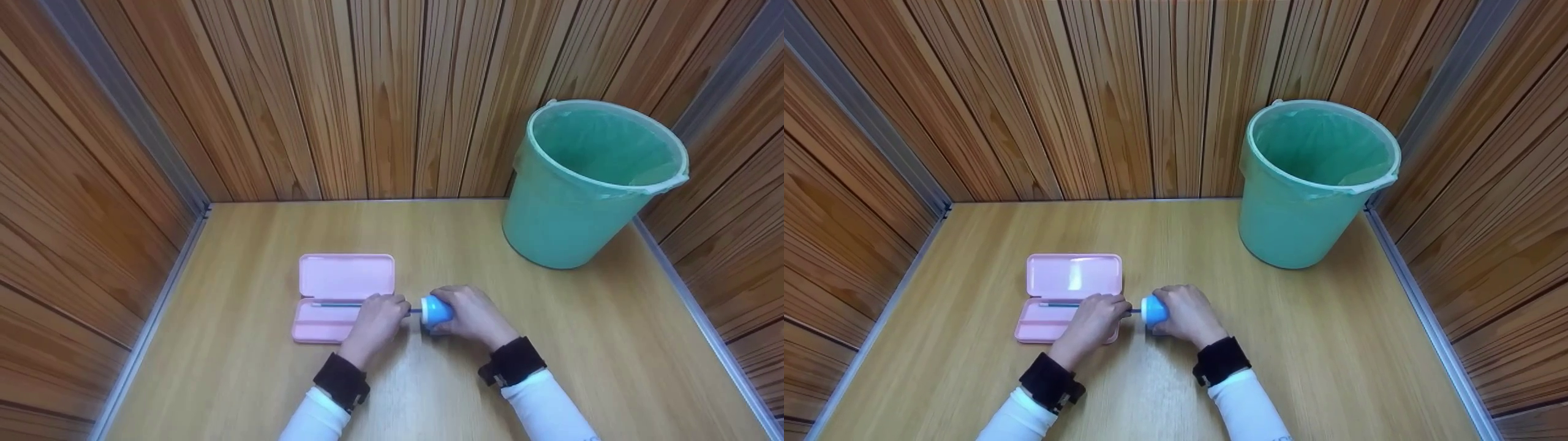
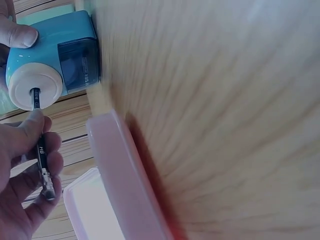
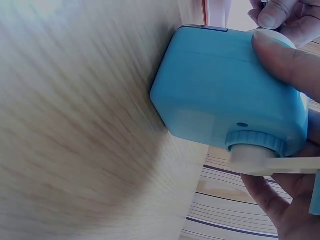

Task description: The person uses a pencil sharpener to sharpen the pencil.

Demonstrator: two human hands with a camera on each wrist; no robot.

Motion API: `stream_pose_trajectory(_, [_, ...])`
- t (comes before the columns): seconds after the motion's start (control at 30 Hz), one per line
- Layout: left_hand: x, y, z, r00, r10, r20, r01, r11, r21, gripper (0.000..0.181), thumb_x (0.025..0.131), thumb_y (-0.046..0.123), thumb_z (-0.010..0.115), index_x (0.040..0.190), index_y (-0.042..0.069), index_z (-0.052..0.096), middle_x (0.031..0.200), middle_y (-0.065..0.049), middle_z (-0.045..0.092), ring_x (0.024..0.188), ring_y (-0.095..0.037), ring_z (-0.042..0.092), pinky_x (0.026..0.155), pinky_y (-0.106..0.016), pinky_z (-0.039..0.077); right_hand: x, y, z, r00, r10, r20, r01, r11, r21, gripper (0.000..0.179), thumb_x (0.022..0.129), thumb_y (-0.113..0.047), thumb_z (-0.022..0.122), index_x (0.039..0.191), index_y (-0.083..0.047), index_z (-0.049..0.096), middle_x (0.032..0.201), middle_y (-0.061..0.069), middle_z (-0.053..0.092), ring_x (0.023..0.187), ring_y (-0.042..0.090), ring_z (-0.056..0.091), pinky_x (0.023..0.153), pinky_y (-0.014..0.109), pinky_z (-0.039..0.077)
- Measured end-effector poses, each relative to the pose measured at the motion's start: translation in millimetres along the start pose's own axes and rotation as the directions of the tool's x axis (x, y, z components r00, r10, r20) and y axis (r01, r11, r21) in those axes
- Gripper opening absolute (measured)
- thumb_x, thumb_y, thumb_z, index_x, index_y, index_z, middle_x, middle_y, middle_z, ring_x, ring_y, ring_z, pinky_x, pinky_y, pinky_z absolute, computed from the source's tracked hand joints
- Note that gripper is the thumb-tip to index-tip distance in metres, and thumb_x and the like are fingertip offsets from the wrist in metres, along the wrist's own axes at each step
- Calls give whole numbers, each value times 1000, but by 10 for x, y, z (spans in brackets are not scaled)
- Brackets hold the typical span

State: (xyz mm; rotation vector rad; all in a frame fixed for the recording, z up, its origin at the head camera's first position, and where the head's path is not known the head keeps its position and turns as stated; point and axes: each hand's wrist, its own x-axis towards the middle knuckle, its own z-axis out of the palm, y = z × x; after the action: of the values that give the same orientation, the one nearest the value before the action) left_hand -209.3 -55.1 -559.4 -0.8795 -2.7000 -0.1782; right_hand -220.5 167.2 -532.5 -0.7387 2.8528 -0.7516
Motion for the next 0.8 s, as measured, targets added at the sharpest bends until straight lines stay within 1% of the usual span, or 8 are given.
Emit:
stream_pose_trajectory(0.2, [-1, 5, 1, 1000, 0, -12, 0, 1000, 4, 6, 86, 10, 79, 89, 15, 77, 82, 3, 71, 72, -15, 66, 62, -26, 47, -3, -5, 10, 1000, 26, 1, -26, 1000, 15, 62, 76, -27, 93, 131, -12, 70, 126, 9, 72, 117, 31, 66, 102, 54, 51])
stream_pose_trajectory(0.4, [5, 1, -13, 1000, -9, 8, 9, 999, -36, 7, 86, 9, 79, 91, 14, 77, 83, 2, 72, 73, -16, 66, 63, -27, 48, -2, -1, 22, 998, 59, 8, -59, 998, 35, 64, 78, -27, 92, 135, -11, 68, 132, 10, 70, 122, 34, 64, 105, 56, 49])
stream_pose_trajectory(0.57, [14, 4, -23, 999, -26, 23, 27, 998, -57, 7, 87, 10, 78, 93, 14, 78, 85, 1, 72, 75, -16, 67, 65, -28, 49, -20, 8, 37, 995, 95, 13, -95, 995, 44, 67, 79, -28, 91, 139, -13, 65, 137, 10, 67, 127, 34, 61, 107, 56, 47])
stream_pose_trajectory(0.8, [-5, 16, -27, 999, -37, 0, 37, 999, -33, 4, 88, 14, 79, 91, 13, 76, 84, 1, 69, 76, -18, 67, 63, -30, 49, -60, -6, 66, 996, 86, -7, -86, 996, 8, 70, 79, -31, 90, 140, -12, 63, 138, 11, 65, 127, 35, 61, 106, 55, 48])
